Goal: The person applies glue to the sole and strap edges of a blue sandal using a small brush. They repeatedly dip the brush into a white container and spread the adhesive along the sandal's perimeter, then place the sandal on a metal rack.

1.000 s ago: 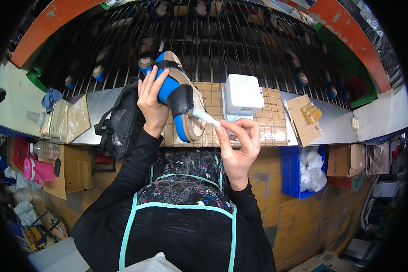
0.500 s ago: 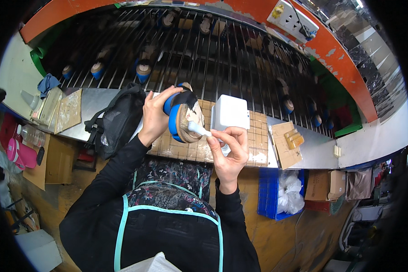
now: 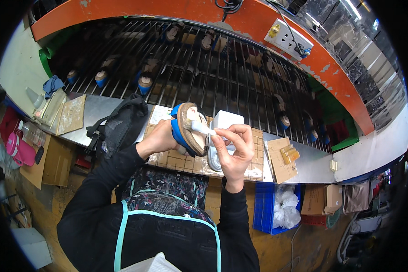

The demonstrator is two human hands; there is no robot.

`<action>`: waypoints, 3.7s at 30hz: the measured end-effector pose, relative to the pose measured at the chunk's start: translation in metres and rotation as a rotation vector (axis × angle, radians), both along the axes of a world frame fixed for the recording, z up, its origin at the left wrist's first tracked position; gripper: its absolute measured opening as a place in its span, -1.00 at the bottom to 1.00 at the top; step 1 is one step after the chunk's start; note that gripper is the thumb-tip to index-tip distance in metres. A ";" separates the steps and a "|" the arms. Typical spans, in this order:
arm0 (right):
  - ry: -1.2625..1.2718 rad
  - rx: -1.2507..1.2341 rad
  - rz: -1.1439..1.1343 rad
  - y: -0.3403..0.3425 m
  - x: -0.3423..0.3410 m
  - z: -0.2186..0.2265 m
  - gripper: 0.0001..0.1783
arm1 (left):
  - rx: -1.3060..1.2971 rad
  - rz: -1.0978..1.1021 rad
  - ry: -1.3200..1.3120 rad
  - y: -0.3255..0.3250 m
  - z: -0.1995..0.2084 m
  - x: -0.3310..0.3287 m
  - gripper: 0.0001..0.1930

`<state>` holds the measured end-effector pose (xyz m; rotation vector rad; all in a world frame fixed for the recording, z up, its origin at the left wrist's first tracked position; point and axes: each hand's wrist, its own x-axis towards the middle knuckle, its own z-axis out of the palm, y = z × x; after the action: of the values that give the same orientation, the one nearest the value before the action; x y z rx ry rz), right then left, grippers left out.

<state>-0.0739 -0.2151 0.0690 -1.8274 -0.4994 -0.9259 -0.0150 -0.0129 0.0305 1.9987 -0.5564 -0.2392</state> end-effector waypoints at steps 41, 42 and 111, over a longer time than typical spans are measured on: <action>0.266 -0.078 0.352 -0.033 0.040 -0.057 -0.78 | -0.299 -0.530 1.098 0.006 -0.074 -0.031 -0.29; 0.338 -0.033 0.325 -0.030 0.040 -0.060 -0.79 | -0.321 -0.541 1.103 0.007 -0.074 -0.031 -0.30; 0.184 -0.168 -0.309 0.035 0.002 -0.034 -0.80 | -0.717 0.005 0.415 0.033 -0.050 -0.047 -0.19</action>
<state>-0.0717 -0.1797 0.0351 -2.1602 -0.1862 -0.9285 -0.0618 0.0202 -0.0191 1.2096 -0.3046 -0.3783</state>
